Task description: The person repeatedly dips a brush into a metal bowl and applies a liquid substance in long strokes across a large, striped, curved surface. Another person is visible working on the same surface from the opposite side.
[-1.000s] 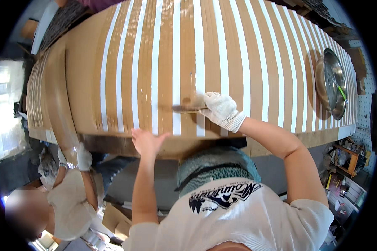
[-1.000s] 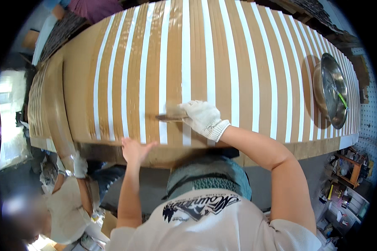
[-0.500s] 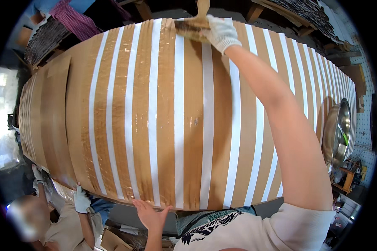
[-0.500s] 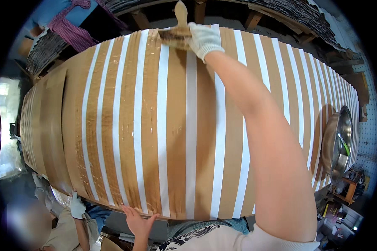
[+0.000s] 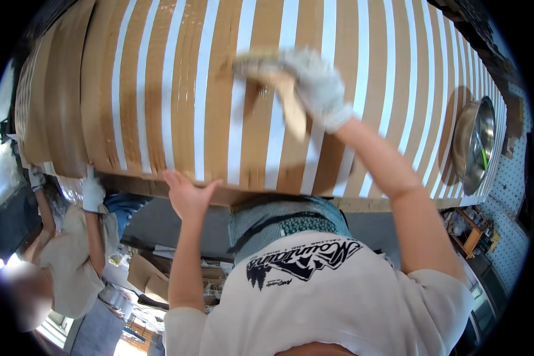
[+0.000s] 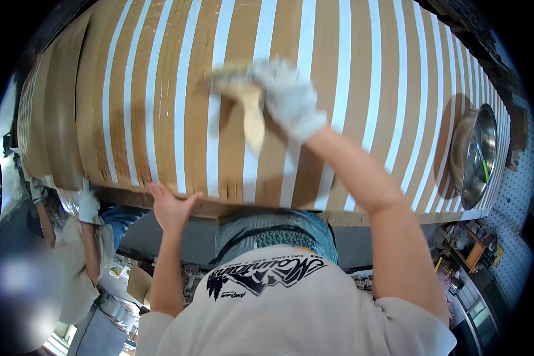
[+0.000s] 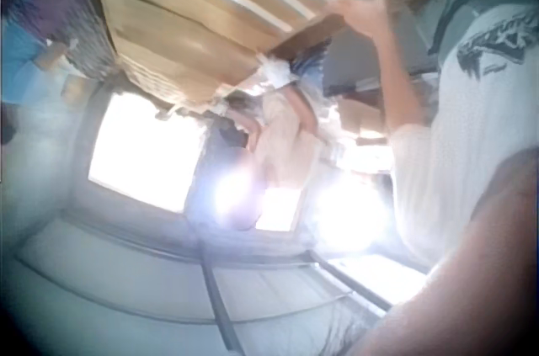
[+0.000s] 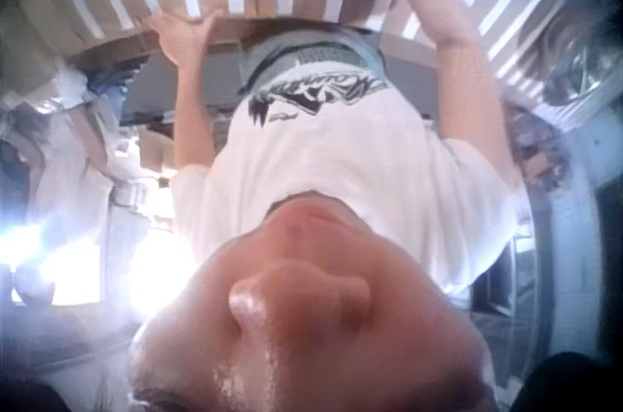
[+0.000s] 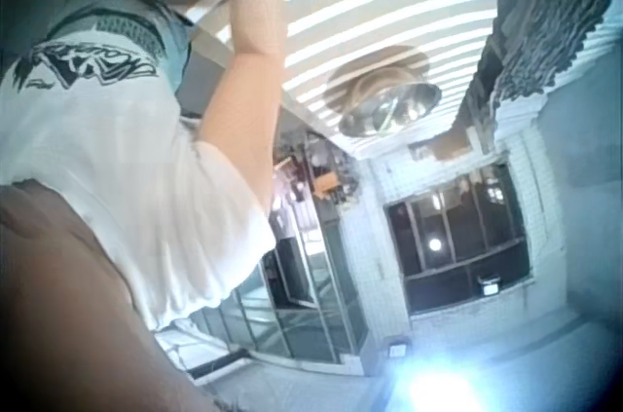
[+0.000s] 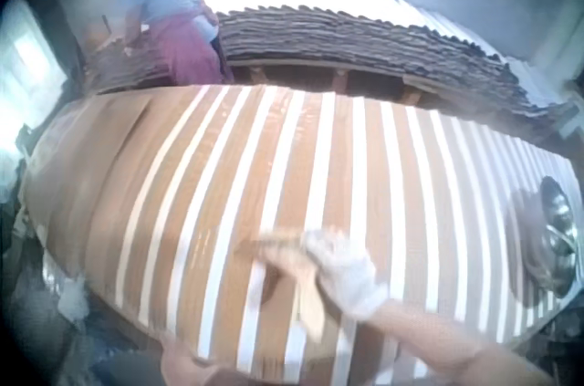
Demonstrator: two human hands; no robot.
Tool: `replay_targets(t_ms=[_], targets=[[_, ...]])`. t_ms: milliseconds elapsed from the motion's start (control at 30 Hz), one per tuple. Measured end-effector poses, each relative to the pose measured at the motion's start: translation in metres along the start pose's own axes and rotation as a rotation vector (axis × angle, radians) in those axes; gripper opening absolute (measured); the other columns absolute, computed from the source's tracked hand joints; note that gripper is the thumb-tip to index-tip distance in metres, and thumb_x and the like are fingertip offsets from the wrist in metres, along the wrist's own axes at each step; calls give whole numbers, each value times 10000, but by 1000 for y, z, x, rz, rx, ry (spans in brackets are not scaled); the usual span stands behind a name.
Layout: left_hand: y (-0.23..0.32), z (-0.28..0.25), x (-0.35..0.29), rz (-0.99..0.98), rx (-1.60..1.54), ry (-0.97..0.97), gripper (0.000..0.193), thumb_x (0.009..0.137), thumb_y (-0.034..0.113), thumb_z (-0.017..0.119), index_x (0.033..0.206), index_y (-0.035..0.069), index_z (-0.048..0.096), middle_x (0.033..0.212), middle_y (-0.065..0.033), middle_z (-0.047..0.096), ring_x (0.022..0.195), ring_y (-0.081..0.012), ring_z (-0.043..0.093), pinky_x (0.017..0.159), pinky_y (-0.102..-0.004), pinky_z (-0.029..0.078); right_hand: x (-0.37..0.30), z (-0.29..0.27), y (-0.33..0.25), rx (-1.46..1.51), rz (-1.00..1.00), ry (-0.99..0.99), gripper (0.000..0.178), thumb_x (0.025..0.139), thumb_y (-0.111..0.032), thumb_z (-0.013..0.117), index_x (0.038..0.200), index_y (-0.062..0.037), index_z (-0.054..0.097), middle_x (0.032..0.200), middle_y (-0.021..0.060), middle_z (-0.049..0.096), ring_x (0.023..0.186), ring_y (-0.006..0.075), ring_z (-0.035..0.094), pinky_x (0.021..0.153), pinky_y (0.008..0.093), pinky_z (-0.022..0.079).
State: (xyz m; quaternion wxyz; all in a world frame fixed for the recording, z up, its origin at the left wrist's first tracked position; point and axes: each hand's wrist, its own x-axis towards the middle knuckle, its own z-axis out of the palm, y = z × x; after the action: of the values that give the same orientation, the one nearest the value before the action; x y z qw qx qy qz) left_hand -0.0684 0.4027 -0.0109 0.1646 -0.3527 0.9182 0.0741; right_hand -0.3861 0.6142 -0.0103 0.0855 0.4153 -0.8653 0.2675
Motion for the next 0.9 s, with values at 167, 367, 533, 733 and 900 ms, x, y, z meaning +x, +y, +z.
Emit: replay_targets(t_ms=[167,367,533,733,900], targets=[[-4,5,2,1,25,-11,1305,648,748,762,1396,-236,342,1503,-429,288,1465,-465,278,1166,-434,341,-149,-25,-115,123,17,-277,370,832,-92,628,1198,-145,639,1182,92,659,1072,283,636,908,397,514],[-1,-2,-4,-8,90,16,1295,651,786,733,1369,-231,377,1503,-393,332,1442,-417,350,1102,-424,425,-108,-60,-93,61,119,-242,237,980,-321,547,1145,-219,685,1049,89,712,933,290,681,820,419,547],[0,0,-8,-18,82,36,1310,632,816,718,1362,-223,395,1475,-358,386,1392,-391,423,1035,-426,488,-147,-44,-89,-218,97,-25,296,899,-142,582,1187,-139,647,1081,113,678,998,314,651,852,418,539],[-2,-2,-11,-44,96,-40,1356,648,845,678,1434,-201,322,1526,-367,318,1453,-397,339,1080,-424,444,-202,-62,-148,-107,31,-451,261,890,-175,627,1151,-185,633,1028,71,669,986,261,662,832,388,550],[0,1,-8,-17,107,0,1362,647,840,684,1416,-225,325,1516,-379,323,1437,-407,363,1072,-422,459,-162,-54,-93,-278,178,-200,293,892,-135,593,1177,-170,651,1069,114,672,1006,313,644,870,409,531]])
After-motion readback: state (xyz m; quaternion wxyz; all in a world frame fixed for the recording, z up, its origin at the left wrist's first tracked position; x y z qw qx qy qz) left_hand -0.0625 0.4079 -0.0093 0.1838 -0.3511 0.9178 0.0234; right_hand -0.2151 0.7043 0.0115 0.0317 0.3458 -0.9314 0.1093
